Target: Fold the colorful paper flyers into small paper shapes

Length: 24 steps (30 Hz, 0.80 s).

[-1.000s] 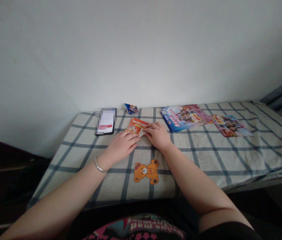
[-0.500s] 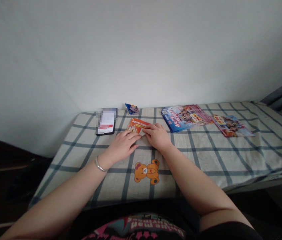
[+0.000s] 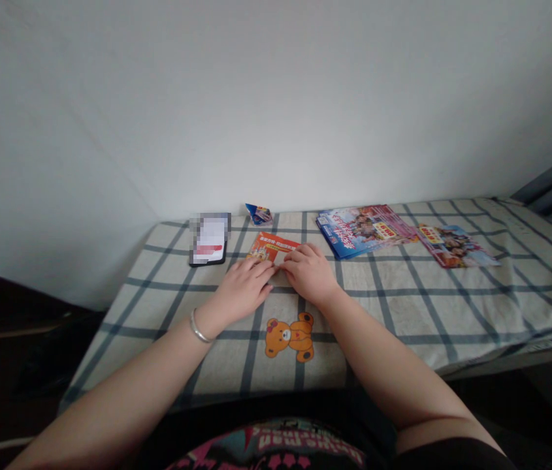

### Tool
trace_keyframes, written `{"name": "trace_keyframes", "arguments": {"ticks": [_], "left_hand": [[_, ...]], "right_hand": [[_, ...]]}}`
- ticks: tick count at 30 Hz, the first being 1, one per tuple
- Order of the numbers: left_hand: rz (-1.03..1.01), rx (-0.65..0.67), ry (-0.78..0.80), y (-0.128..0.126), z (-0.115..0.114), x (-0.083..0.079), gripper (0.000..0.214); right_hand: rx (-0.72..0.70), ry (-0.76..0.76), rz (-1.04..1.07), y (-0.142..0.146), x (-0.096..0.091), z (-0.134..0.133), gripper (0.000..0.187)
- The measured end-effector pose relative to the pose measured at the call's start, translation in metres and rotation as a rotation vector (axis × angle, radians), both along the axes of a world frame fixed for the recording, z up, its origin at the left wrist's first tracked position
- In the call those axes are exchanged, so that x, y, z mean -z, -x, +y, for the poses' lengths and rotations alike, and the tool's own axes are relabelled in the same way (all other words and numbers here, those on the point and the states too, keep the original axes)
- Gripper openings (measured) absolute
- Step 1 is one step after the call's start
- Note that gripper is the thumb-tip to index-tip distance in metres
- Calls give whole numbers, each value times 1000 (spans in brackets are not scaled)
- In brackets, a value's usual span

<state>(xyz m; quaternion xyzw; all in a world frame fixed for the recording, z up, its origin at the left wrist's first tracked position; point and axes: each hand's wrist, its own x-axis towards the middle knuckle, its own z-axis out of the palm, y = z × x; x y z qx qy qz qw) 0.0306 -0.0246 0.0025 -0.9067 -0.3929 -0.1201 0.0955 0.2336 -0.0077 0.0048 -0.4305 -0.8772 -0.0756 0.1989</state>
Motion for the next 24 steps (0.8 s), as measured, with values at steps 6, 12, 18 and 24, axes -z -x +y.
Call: {"name": "trace_keyframes", "arguments": {"ticks": [6,12,18,24], "left_hand": [[-14,3,14,0,-1,-3,35],[-23,9,14,-2,-2,-5,31],[-2,7,17,-4,-2,-7,29],[-8,10,25,-3,-1,-6,31]], "right_hand": [[31,2,-78,5,-2,-4,24],[68,17,-122,8,-7,-3,29],[159,22,-146,6,-11,-5,33],[312,20,-165,1,-16,-6,36]]}}
